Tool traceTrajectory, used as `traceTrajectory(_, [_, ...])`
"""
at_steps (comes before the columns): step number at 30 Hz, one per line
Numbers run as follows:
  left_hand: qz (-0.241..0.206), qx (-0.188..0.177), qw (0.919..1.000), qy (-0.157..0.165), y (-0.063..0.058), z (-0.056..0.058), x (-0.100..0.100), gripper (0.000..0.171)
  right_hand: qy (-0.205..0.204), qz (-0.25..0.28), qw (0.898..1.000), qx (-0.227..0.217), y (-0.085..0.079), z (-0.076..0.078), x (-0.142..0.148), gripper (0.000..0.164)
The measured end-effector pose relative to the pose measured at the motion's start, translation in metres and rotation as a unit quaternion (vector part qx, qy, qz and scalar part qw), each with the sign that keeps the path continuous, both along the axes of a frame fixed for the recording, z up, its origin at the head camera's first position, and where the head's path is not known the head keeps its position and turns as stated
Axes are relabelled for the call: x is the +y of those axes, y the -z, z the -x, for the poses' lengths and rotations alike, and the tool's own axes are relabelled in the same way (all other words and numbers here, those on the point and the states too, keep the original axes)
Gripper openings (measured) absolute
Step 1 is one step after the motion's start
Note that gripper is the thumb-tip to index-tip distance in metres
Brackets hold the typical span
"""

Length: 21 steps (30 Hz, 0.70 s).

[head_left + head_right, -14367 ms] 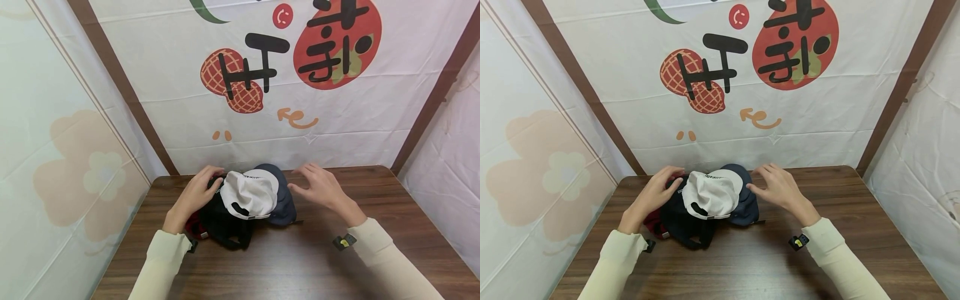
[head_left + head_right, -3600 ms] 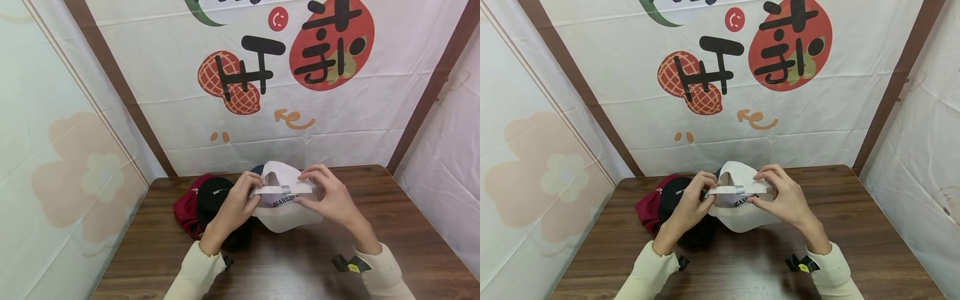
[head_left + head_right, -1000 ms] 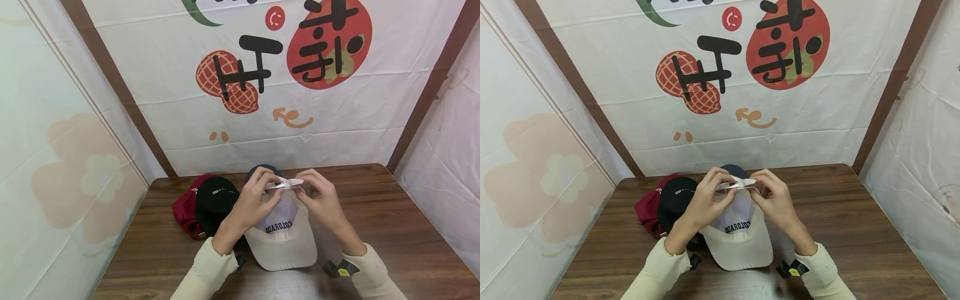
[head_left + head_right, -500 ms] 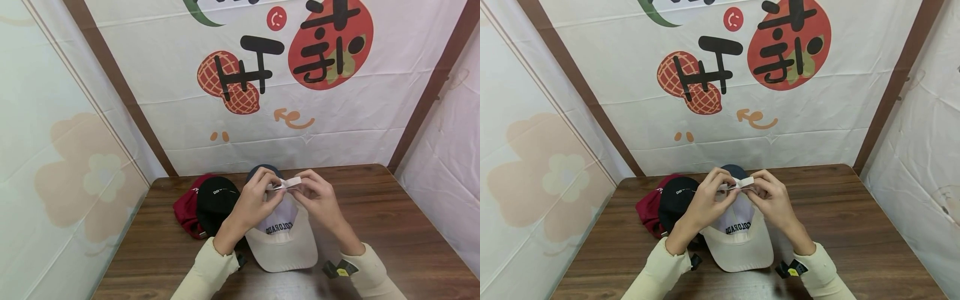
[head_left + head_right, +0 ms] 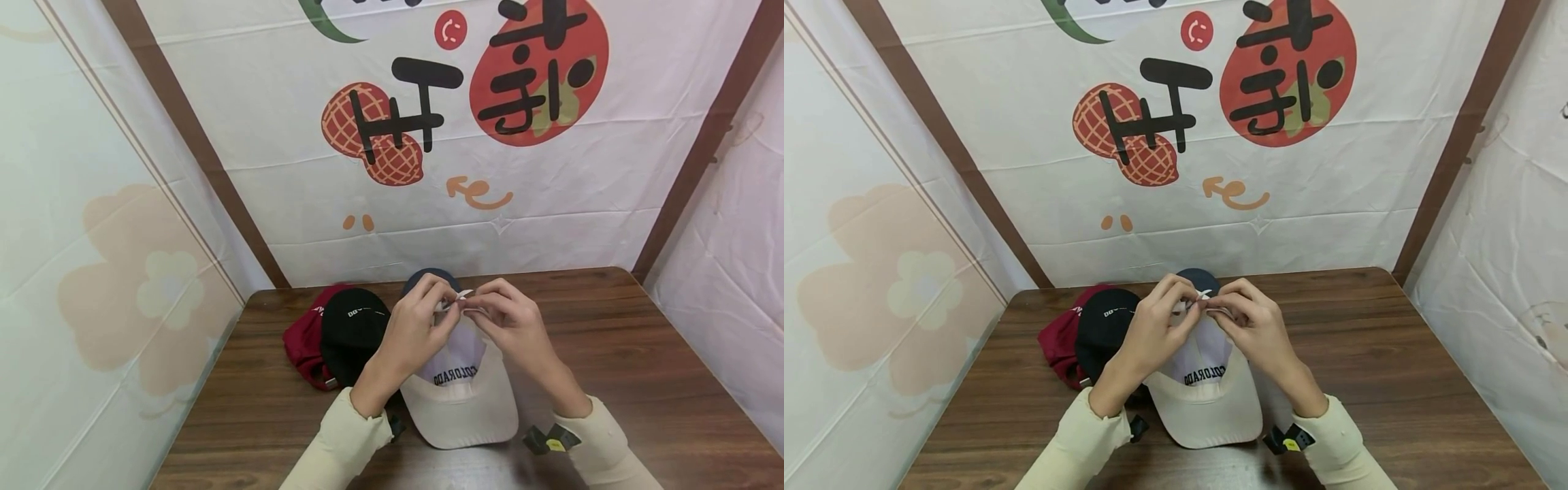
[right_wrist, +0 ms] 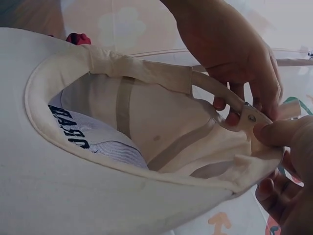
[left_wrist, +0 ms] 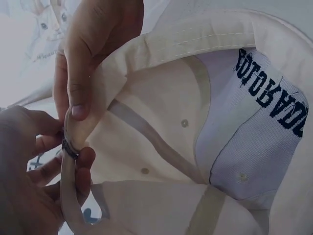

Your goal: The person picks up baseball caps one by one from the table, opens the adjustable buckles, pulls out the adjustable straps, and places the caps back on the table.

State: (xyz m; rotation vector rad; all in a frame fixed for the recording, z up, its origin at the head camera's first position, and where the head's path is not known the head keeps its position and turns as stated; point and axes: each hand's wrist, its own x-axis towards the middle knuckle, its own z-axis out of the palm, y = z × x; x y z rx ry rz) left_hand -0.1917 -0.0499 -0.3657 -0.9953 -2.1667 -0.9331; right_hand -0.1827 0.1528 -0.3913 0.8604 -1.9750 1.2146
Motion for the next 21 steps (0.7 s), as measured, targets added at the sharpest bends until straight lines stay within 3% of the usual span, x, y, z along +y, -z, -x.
traceTrajectory(10, [-0.005,0.001,0.9999,0.012,0.0009,-0.0024,0.0017,0.006,0.116,-0.068,0.989,0.055,-0.0023,-0.0023,-0.0075,0.025])
traceTrajectory(21, [-0.001,0.018,0.9998,0.012,0.0024,-0.0046,0.0017,0.005,0.112,-0.050,0.992,0.033,0.0019,-0.0024,-0.0090,0.022])
